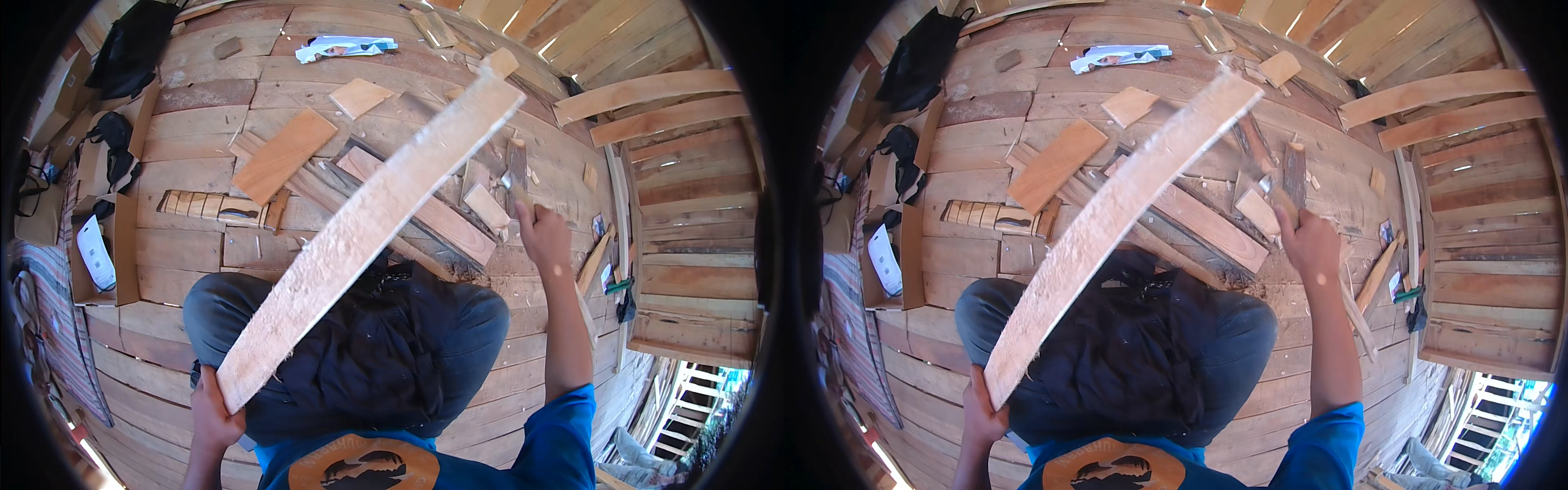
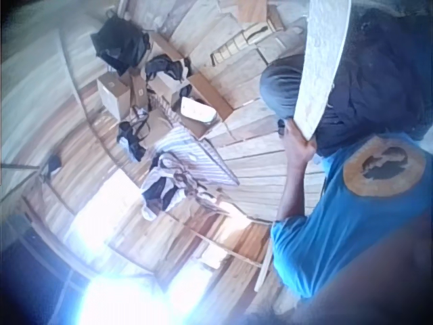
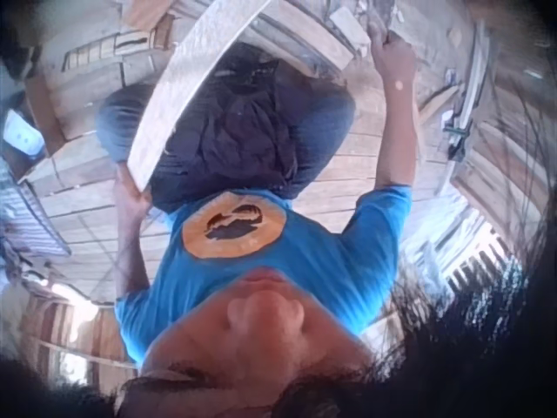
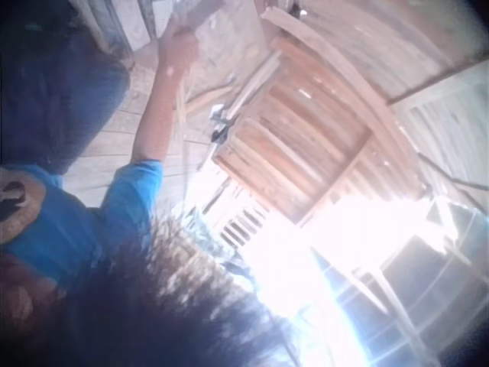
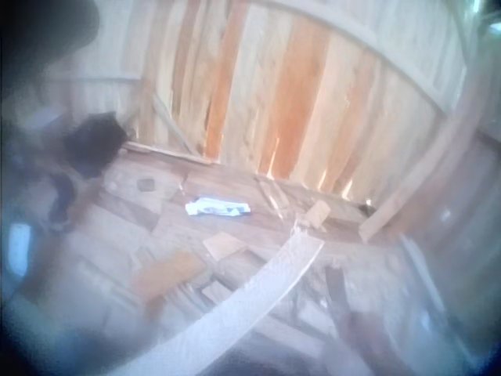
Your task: The person saws a wooden board and a wooden stick by hand while sitting on the floor, using a saw to cut through the wood.
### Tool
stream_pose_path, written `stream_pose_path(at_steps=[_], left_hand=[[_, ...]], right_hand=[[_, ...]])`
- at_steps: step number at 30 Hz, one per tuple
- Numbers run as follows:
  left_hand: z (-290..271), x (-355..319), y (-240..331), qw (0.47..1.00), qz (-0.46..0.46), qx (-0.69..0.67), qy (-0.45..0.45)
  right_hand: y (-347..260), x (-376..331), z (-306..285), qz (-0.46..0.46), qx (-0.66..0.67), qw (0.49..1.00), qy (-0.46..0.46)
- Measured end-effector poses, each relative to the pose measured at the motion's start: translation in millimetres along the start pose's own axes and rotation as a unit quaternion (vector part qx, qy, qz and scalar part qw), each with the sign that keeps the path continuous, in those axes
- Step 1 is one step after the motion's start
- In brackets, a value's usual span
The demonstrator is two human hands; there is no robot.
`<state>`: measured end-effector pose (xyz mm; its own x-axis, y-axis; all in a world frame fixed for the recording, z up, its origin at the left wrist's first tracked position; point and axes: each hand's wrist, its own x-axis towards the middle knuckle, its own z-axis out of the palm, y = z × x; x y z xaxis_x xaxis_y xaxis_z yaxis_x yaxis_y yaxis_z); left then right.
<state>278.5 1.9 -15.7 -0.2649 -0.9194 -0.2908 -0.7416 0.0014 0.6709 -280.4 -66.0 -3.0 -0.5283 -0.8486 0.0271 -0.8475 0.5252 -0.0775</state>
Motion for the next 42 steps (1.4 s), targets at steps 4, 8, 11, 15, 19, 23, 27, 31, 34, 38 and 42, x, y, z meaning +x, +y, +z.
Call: stream_pose_path(at_steps=[4,8,11,15,19,23,27,31,34,38,42], left_hand=[[3.9,0.7,1.1,0.999,0.018,0.028,0.024],[-2.6,2.3,7.6,0.999,0.001,0.039,0.001],[-7.9,4.4,13.7,0.998,-0.013,0.061,-0.025],[-24.5,6.2,23.1,0.995,-0.052,0.031,-0.078],[-40.2,16.1,32.9,0.986,-0.086,0.029,-0.14],[-47.0,16.8,27.5,0.981,-0.071,-0.015,-0.179],[-46.4,16.3,21.2,0.981,-0.063,-0.018,-0.183],[-45.2,13.4,19.9,0.984,-0.054,-0.018,-0.171],[-45.6,15.1,27.9,0.982,-0.07,0.009,-0.175],[-44.6,17.0,22.4,0.981,-0.065,0.0,-0.183],[-43.9,14.6,25.2,0.981,-0.08,0.008,-0.178]], right_hand=[[-0.1,-20.7,10.9,0.05,0.077,0.995,-0.04],[8.9,-36.5,13.7,0.122,0.218,0.968,0.005],[23.9,-62.2,11.0,0.092,0.317,0.944,0.022],[-29.6,-119.2,-7.9,0.005,0.396,0.918,-0.013],[-95.2,-164.3,-14.0,-0.158,0.301,0.933,-0.115],[-148.9,-193.2,1.7,-0.275,0.276,0.915,-0.106],[-172.5,-204.4,-0.1,-0.29,0.247,0.915,-0.137],[-163.7,-188.4,2.3,-0.245,0.215,0.937,-0.124],[-155.3,-178.3,4.6,-0.233,0.19,0.947,-0.112],[-163.4,-192.1,3.3,-0.259,0.187,0.941,-0.111],[-165.6,-181.9,5.4,-0.263,0.171,0.945,-0.091]])
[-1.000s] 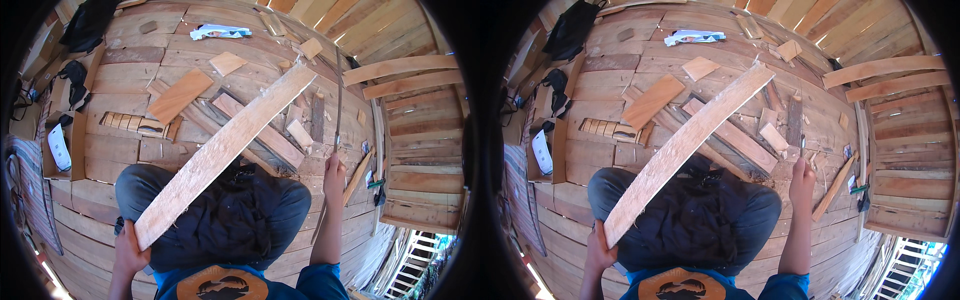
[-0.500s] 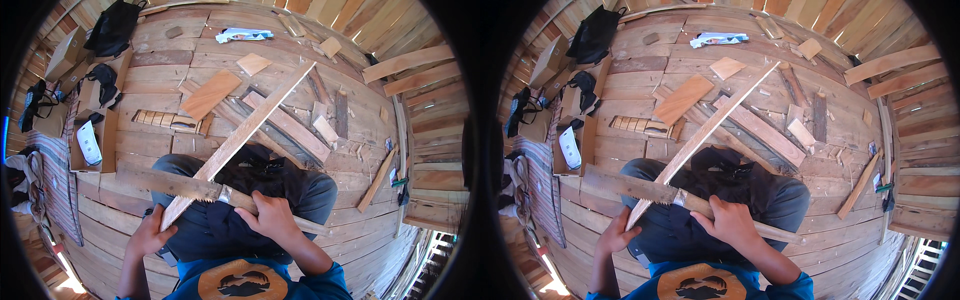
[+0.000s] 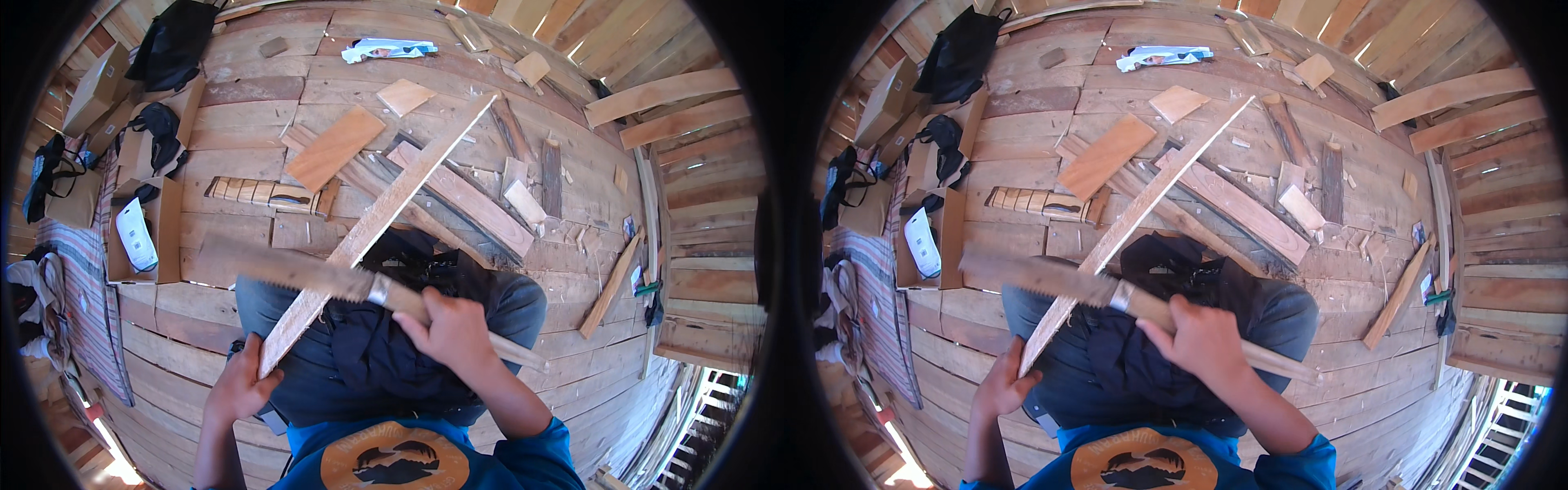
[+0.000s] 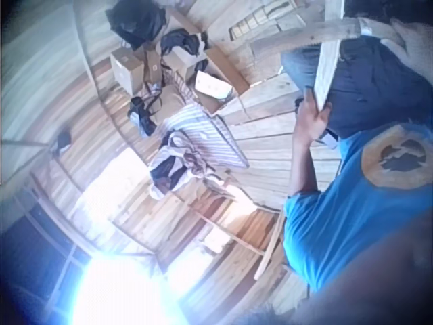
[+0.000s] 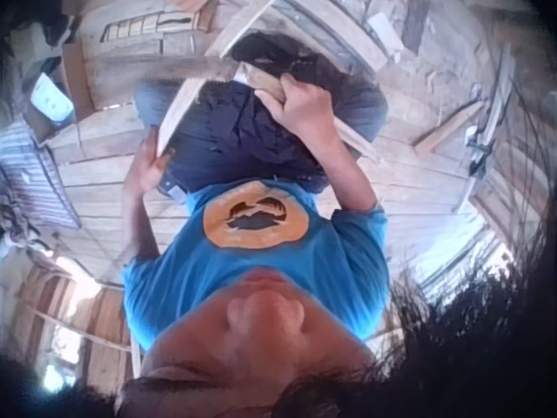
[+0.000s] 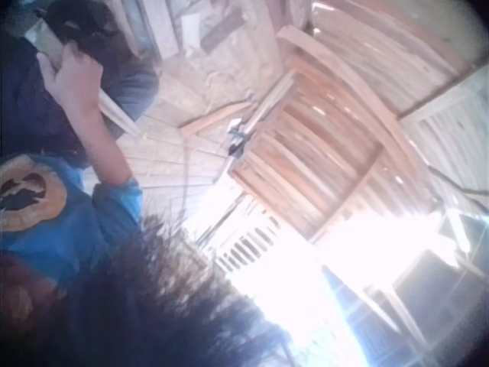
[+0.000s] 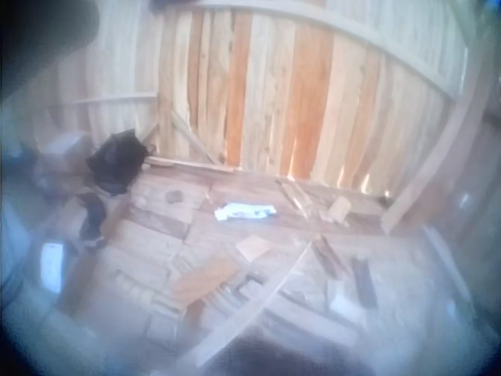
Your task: The person saws a wooden board and a wooden stick by hand while sitting on the floor, using a saw to cut through the wood.
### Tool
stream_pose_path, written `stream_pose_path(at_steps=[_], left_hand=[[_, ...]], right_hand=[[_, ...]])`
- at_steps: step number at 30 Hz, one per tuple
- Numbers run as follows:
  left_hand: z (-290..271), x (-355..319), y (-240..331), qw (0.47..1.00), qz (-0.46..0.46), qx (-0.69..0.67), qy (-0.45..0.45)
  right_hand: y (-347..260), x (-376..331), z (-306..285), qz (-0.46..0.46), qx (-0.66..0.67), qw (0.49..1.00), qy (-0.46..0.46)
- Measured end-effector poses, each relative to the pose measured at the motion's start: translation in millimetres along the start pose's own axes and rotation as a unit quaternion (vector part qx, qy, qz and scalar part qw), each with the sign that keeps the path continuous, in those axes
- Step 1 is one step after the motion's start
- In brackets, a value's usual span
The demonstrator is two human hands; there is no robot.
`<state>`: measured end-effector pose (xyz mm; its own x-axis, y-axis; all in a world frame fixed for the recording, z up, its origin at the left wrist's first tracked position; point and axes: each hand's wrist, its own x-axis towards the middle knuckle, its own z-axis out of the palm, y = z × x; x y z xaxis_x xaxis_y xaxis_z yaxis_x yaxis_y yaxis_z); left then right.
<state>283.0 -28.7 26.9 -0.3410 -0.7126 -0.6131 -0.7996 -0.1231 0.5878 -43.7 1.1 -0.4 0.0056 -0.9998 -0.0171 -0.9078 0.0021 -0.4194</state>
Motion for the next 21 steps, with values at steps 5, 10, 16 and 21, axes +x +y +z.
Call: stream_pose_path(at_steps=[5,10,16,21], left_hand=[[-1.9,2.7,5.6,1.0,-0.012,0.003,-0.005],[-0.1,3.8,-5.1,1.0,0.025,0.001,0.0],[-6.0,4.7,11.9,1.0,-0.018,-0.003,-0.018],[-2.8,1.2,2.4,1.0,0.007,-0.002,0.001]], right_hand=[[15.3,5.2,4.3,0.005,-0.016,0.999,0.047],[-2.3,-0.5,4.9,-0.032,0.005,0.999,0.008],[16.5,10.9,-3.7,0.035,-0.006,0.999,-0.009],[-3.1,3.9,-4.1,-0.029,-0.016,0.999,-0.014]])
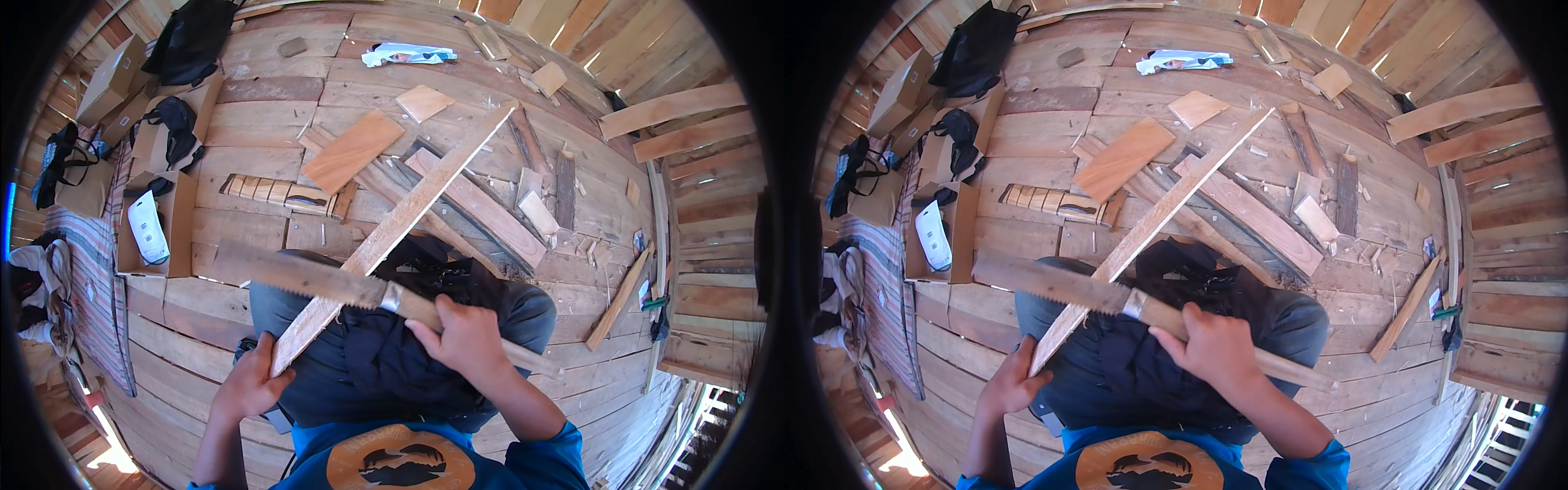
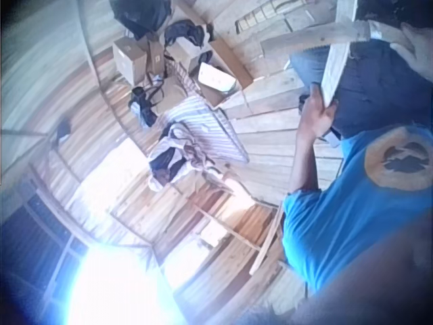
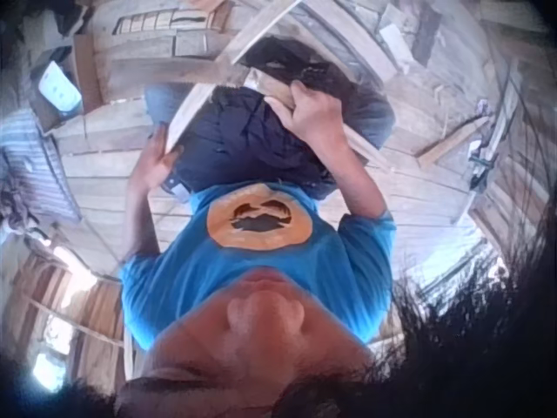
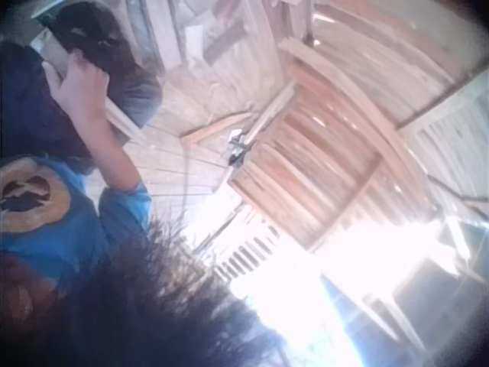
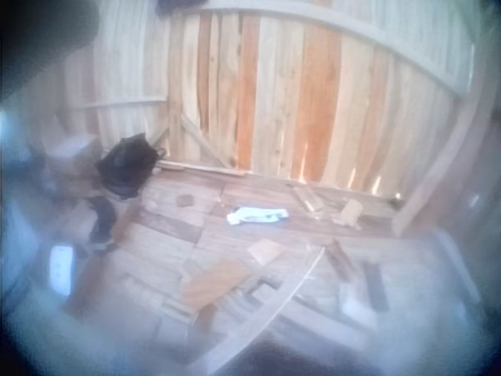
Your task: The person saws a wooden board and a wooden stick by hand while sitting on the floor, using a saw to cut through the wood.
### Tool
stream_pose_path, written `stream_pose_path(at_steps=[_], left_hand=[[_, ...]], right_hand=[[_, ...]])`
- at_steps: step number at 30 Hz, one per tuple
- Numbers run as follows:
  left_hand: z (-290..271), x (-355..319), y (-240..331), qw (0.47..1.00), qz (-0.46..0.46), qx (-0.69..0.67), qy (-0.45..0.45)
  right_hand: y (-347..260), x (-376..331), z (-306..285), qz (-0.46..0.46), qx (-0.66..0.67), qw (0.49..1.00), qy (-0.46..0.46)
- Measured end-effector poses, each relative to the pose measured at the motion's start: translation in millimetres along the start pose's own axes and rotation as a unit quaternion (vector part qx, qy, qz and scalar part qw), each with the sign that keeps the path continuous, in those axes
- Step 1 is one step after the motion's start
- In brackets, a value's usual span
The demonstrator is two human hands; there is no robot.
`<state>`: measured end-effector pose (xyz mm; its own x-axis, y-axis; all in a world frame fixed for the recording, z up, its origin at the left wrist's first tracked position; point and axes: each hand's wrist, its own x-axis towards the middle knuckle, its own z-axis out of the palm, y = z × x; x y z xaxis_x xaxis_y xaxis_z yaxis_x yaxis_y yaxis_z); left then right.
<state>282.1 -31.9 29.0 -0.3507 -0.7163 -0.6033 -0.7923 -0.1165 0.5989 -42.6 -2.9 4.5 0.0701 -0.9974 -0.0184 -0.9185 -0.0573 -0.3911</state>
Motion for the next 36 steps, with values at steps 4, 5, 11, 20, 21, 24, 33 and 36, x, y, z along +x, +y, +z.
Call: stream_pose_path(at_steps=[4,5,11,20,21,24,33,36], left_hand=[[-0.6,0.7,9.3,1.0,-0.022,0.013,-0.006],[-1.6,2.3,9.2,1.0,-0.019,0.009,-0.01],[-1.1,-0.9,1.4,1.0,-0.011,0.006,-0.009],[-2.1,1.5,1.3,1.0,-0.016,-0.003,-0.016],[-1.9,1.5,0.6,1.0,-0.016,-0.006,-0.015],[-2.1,1.6,2.4,1.0,-0.019,-0.013,-0.017],[-1.6,2.3,0.3,1.0,-0.014,-0.01,-0.014],[-1.1,1.3,3.3,0.999,-0.03,-0.013,-0.014]], right_hand=[[32.3,12.3,2.1,0.056,-0.034,0.997,0.046],[28.7,9.4,3.6,0.061,-0.024,0.997,0.043],[4.3,2.5,0.3,0.025,-0.016,0.999,0.012],[22.2,9.7,-1.0,0.052,-0.01,0.998,0.027],[18.2,9.4,1.5,0.043,0.002,0.999,0.018],[26.8,16.7,-0.2,0.052,-0.007,0.998,0.023],[26.4,25.1,-7.3,0.07,0.041,0.997,-0.003],[28.1,29.0,-3.7,0.075,0.032,0.996,-0.025]])
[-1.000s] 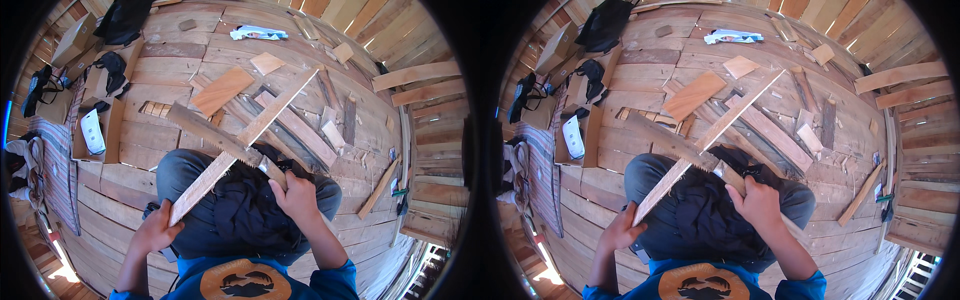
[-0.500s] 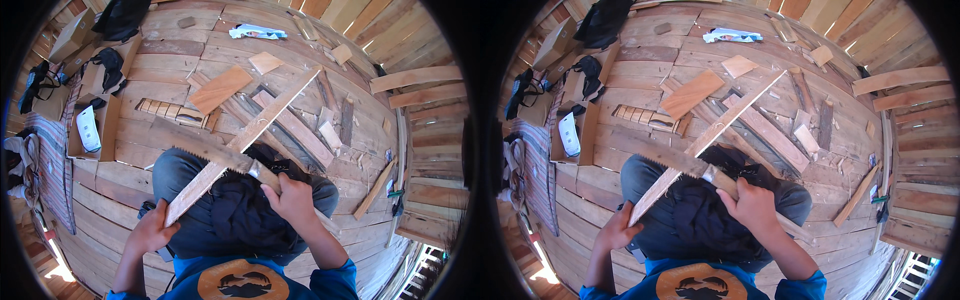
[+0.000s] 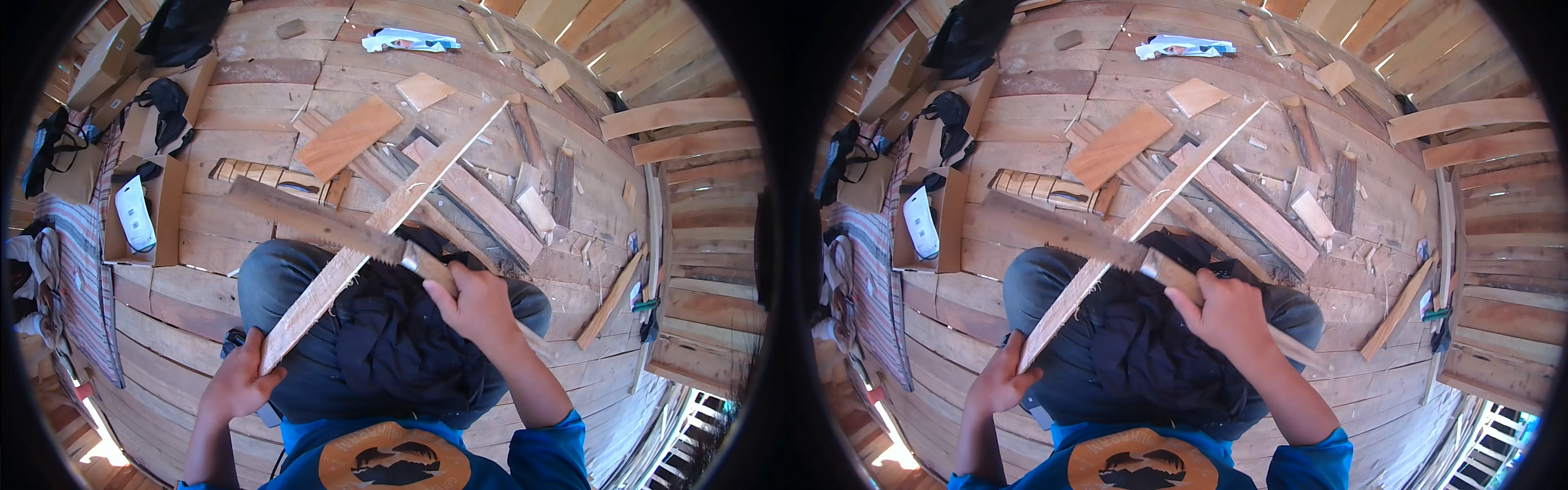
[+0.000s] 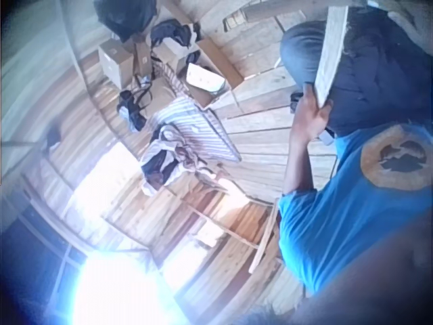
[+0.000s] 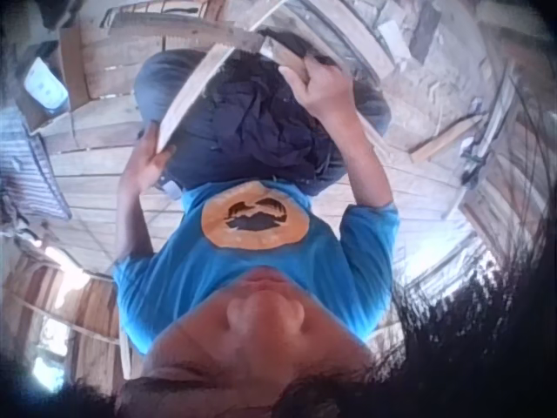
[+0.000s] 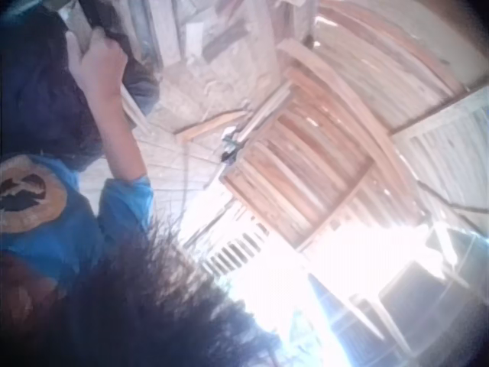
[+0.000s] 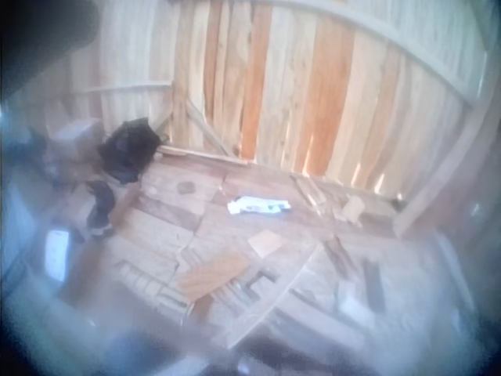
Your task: The person saws a wooden board and a wooden stick by hand while sitting on the floor, using a saw to cut through the wood.
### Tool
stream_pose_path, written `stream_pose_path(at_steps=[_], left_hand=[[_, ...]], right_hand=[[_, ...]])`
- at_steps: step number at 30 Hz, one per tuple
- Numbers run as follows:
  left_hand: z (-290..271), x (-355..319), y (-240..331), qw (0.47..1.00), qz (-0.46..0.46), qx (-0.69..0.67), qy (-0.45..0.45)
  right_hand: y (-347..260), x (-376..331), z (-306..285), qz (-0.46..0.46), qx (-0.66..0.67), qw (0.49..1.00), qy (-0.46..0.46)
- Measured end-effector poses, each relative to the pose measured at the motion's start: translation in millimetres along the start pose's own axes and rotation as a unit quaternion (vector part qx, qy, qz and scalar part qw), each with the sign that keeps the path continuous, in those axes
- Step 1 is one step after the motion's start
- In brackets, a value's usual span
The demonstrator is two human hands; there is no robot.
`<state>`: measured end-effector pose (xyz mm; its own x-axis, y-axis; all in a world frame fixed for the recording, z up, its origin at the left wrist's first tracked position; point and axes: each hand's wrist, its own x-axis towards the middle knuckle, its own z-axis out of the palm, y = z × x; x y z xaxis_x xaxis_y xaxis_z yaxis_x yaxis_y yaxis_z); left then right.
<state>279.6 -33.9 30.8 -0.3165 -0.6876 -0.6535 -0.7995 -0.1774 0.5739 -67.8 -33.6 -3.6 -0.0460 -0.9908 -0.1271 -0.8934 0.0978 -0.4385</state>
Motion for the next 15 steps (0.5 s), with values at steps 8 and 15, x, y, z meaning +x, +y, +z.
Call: stream_pose_path(at_steps=[8,15], left_hand=[[-2.5,3.0,4.4,1.0,-0.002,0.007,-0.005],[-3.0,2.2,4.7,1.0,-0.004,0.002,-0.009]], right_hand=[[29.1,23.8,-12.8,0.044,0.025,0.997,0.053],[51.8,40.3,-11.8,0.094,-0.002,0.993,0.071]])
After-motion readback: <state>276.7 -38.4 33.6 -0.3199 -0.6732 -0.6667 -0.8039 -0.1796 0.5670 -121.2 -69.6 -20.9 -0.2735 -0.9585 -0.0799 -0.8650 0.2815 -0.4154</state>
